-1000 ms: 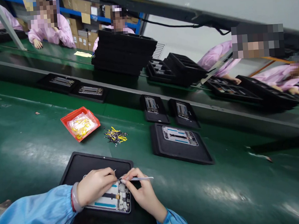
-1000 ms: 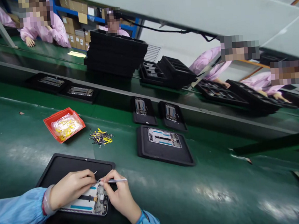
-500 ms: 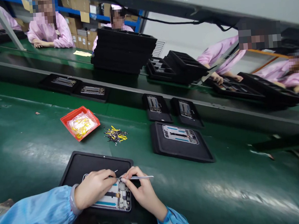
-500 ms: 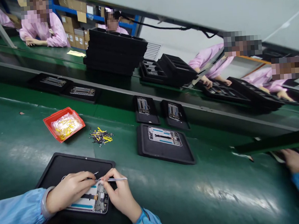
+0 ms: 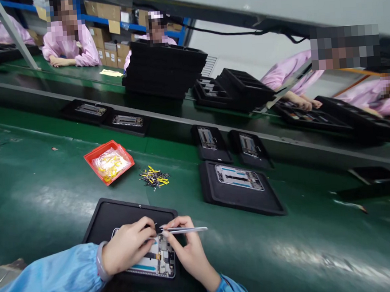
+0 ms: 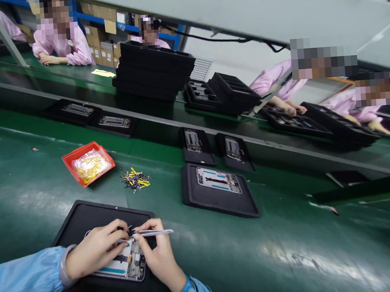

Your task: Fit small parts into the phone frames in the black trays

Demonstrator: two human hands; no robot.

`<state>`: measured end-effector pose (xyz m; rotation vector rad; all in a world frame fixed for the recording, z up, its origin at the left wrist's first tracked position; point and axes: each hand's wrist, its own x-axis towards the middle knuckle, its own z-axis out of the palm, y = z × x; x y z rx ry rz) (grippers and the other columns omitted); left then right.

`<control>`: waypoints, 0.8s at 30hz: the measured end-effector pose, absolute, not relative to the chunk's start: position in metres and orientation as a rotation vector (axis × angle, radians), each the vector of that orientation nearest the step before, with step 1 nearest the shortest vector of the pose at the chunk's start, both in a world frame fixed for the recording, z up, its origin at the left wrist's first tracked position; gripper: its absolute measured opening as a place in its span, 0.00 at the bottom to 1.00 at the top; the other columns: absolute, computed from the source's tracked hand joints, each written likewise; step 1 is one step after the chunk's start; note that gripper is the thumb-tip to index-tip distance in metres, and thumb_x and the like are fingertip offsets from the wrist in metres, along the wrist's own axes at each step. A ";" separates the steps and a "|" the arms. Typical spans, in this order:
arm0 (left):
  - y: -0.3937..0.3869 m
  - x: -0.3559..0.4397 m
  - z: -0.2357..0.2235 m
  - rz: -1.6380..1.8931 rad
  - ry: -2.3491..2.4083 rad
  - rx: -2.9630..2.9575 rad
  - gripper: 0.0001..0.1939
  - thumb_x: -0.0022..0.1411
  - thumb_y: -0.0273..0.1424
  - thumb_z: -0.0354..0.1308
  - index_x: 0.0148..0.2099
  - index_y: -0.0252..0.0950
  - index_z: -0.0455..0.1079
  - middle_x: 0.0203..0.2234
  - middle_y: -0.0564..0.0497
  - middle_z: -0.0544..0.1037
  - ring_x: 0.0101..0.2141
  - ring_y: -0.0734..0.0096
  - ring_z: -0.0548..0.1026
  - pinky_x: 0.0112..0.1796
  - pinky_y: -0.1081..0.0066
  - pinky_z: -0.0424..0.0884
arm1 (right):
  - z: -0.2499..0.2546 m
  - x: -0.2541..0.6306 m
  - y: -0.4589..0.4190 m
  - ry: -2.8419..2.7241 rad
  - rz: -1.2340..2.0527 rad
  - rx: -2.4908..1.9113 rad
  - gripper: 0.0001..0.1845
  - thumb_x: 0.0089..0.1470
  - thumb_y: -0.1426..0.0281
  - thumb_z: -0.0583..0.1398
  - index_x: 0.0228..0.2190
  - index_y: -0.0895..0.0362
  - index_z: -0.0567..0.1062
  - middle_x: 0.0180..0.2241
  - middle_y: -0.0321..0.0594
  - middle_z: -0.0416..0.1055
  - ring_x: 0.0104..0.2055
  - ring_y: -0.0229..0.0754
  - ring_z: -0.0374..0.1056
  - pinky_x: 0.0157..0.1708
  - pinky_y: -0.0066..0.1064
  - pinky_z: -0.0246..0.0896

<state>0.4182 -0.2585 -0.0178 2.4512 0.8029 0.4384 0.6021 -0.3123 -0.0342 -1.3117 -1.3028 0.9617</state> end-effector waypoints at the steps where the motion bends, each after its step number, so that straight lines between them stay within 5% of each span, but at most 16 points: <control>1: -0.258 0.417 -0.018 0.456 0.829 2.384 0.07 0.60 0.23 0.48 0.38 0.37 0.66 0.37 0.51 0.72 0.27 0.76 0.73 0.30 0.78 0.72 | -0.035 0.602 -0.312 -1.304 0.969 -1.319 0.07 0.56 0.65 0.60 0.33 0.52 0.66 0.31 0.37 0.71 0.35 0.43 0.71 0.36 0.34 0.66; 7: -0.258 0.414 -0.023 0.466 0.905 2.235 0.06 0.59 0.22 0.49 0.36 0.37 0.66 0.39 0.51 0.70 0.20 0.82 0.68 0.26 0.79 0.70 | -0.038 0.600 -0.313 -1.319 0.989 -1.342 0.07 0.55 0.67 0.61 0.33 0.52 0.65 0.31 0.37 0.72 0.35 0.43 0.71 0.37 0.35 0.66; 13: -0.259 0.413 -0.026 0.517 0.906 2.378 0.09 0.63 0.23 0.46 0.35 0.37 0.67 0.37 0.51 0.71 0.30 0.74 0.75 0.33 0.77 0.72 | -0.035 0.598 -0.312 -1.327 0.996 -1.331 0.07 0.54 0.69 0.61 0.33 0.52 0.66 0.31 0.37 0.72 0.35 0.42 0.72 0.36 0.33 0.67; 24: -0.260 0.414 -0.022 0.525 0.911 2.535 0.13 0.66 0.22 0.42 0.34 0.36 0.66 0.34 0.52 0.71 0.29 0.75 0.73 0.30 0.77 0.70 | -0.034 0.594 -0.310 -1.333 0.904 -1.349 0.06 0.55 0.68 0.61 0.31 0.53 0.67 0.29 0.37 0.73 0.33 0.42 0.72 0.34 0.32 0.68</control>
